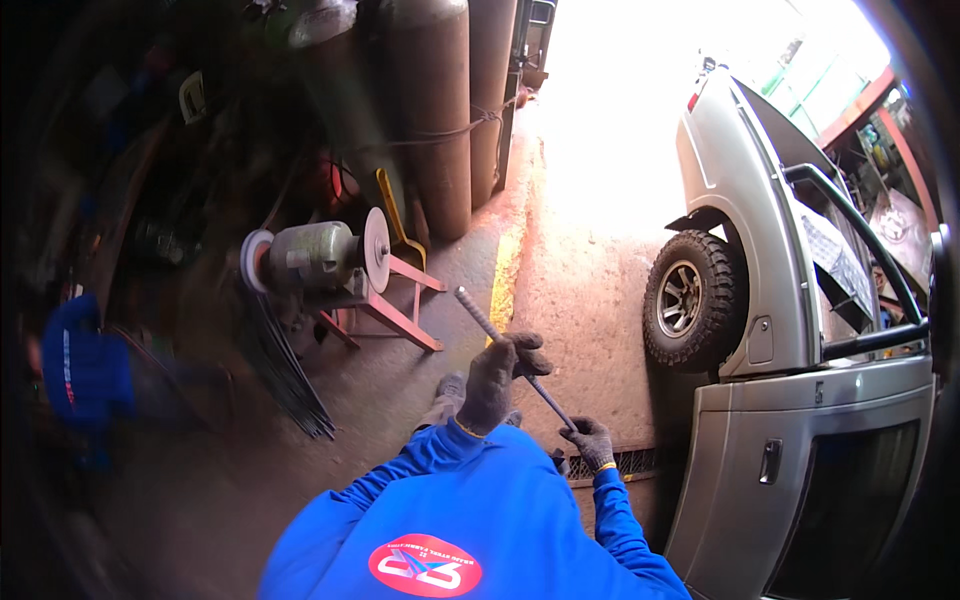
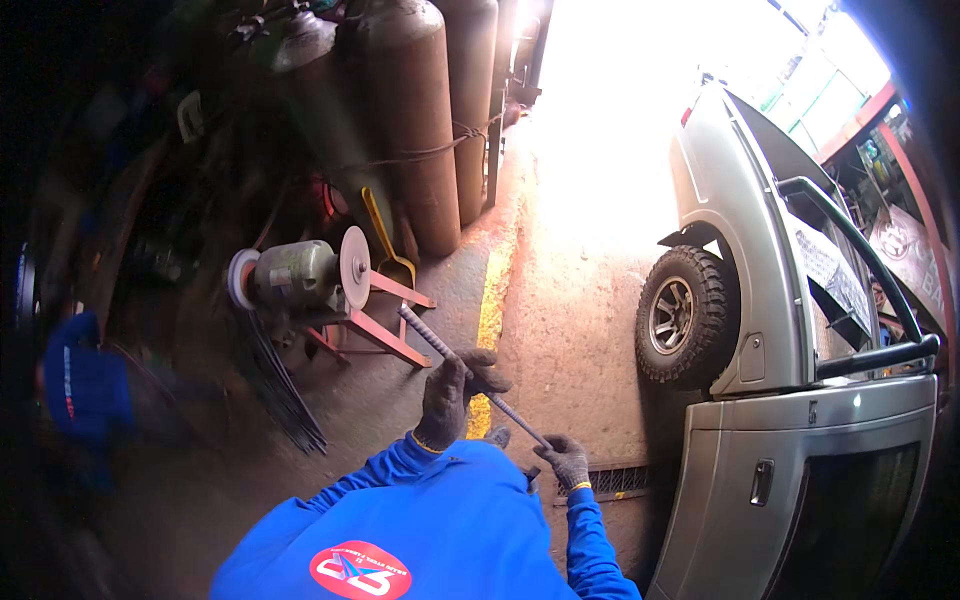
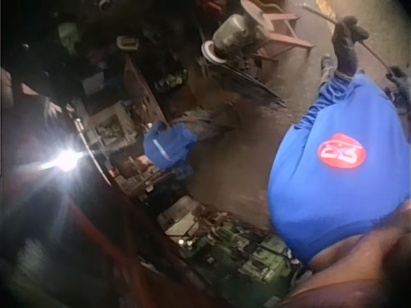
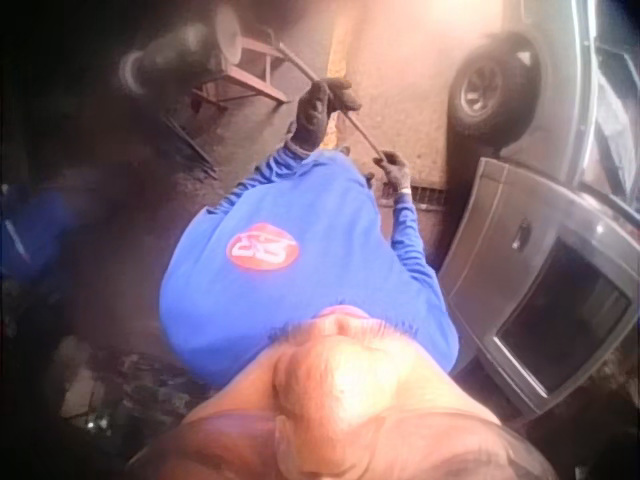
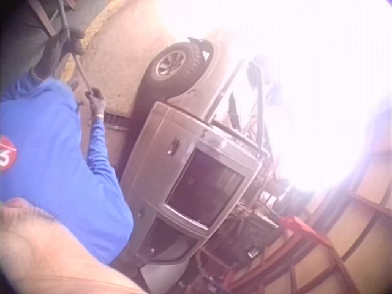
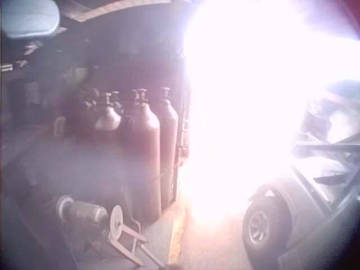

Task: The person uses a bench grinder to smooth the ends of long metal rods. They hold each rod with both hands, pressing it against the spinning wheel to create sparks, then inspect the rod before placing it on the floor with others.

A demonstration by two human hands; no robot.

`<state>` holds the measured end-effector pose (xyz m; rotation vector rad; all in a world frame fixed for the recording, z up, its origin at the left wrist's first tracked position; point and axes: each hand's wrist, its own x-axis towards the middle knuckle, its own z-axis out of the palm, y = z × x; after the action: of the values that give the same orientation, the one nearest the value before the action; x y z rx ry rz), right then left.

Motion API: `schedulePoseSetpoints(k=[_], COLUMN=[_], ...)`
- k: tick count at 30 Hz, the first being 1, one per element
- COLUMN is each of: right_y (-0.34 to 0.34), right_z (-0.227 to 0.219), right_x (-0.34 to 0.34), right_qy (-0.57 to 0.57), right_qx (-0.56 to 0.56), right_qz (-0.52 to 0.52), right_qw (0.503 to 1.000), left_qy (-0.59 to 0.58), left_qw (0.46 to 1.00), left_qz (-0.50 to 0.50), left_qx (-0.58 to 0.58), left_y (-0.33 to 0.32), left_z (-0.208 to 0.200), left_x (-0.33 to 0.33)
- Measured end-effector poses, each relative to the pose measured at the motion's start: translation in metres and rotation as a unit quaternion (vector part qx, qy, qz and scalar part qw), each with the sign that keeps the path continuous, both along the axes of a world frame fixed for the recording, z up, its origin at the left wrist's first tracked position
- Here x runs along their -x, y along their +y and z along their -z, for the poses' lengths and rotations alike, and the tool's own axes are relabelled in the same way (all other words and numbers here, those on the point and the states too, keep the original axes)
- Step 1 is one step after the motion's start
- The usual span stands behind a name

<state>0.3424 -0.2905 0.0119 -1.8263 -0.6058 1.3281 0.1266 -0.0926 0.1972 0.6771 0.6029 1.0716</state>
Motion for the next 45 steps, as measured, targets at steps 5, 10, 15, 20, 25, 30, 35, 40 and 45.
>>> schedulePoseSetpoints(k=[5,10,15,20,25,30,35,40,45], right_y=[0.007,0.002,-0.004,-0.018,-0.016,-0.015,-0.028,-0.015,0.037], right_z=[-0.005,0.001,0.003,0.027,0.005,0.02,0.069,0.079,0.056], right_x=[0.002,-0.006,-0.014,-0.022,-0.016,-0.011,-0.006,-0.024,-0.029], right_qy=[0.019,0.025,0.034,0.064,0.061,-0.078,-0.136,-0.174,-0.227], right_qx=[0.008,0.011,0.007,0.018,0.061,0.093,0.129,0.216,0.237], right_qz=[-0.051,-0.125,-0.173,-0.167,-0.18,-0.294,-0.23,-0.21,-0.269], right_qw=[0.998,0.992,0.984,0.984,0.98,0.948,0.955,0.937,0.906], left_qy=[0.021,0.103,0.122,0.154,0.233,0.339,0.375,0.225,0.151], left_qw=[0.999,0.994,0.992,0.988,0.971,0.933,0.916,0.913,0.909], left_qz=[0.027,0.024,0.029,0.011,-0.022,-0.07,-0.046,-0.003,-0.013], left_qx=[-0.021,-0.024,-0.014,0.028,0.044,0.1,0.138,0.342,0.388], left_y=[-0.018,-0.024,-0.025,-0.028,-0.023,-0.002,0.041,0.075,0.109], left_z=[-0.028,-0.034,-0.029,-0.025,-0.023,0.005,0.064,0.164,0.211], left_x=[-0.01,-0.019,-0.024,-0.032,-0.034,-0.033,-0.003,0.039,0.062])
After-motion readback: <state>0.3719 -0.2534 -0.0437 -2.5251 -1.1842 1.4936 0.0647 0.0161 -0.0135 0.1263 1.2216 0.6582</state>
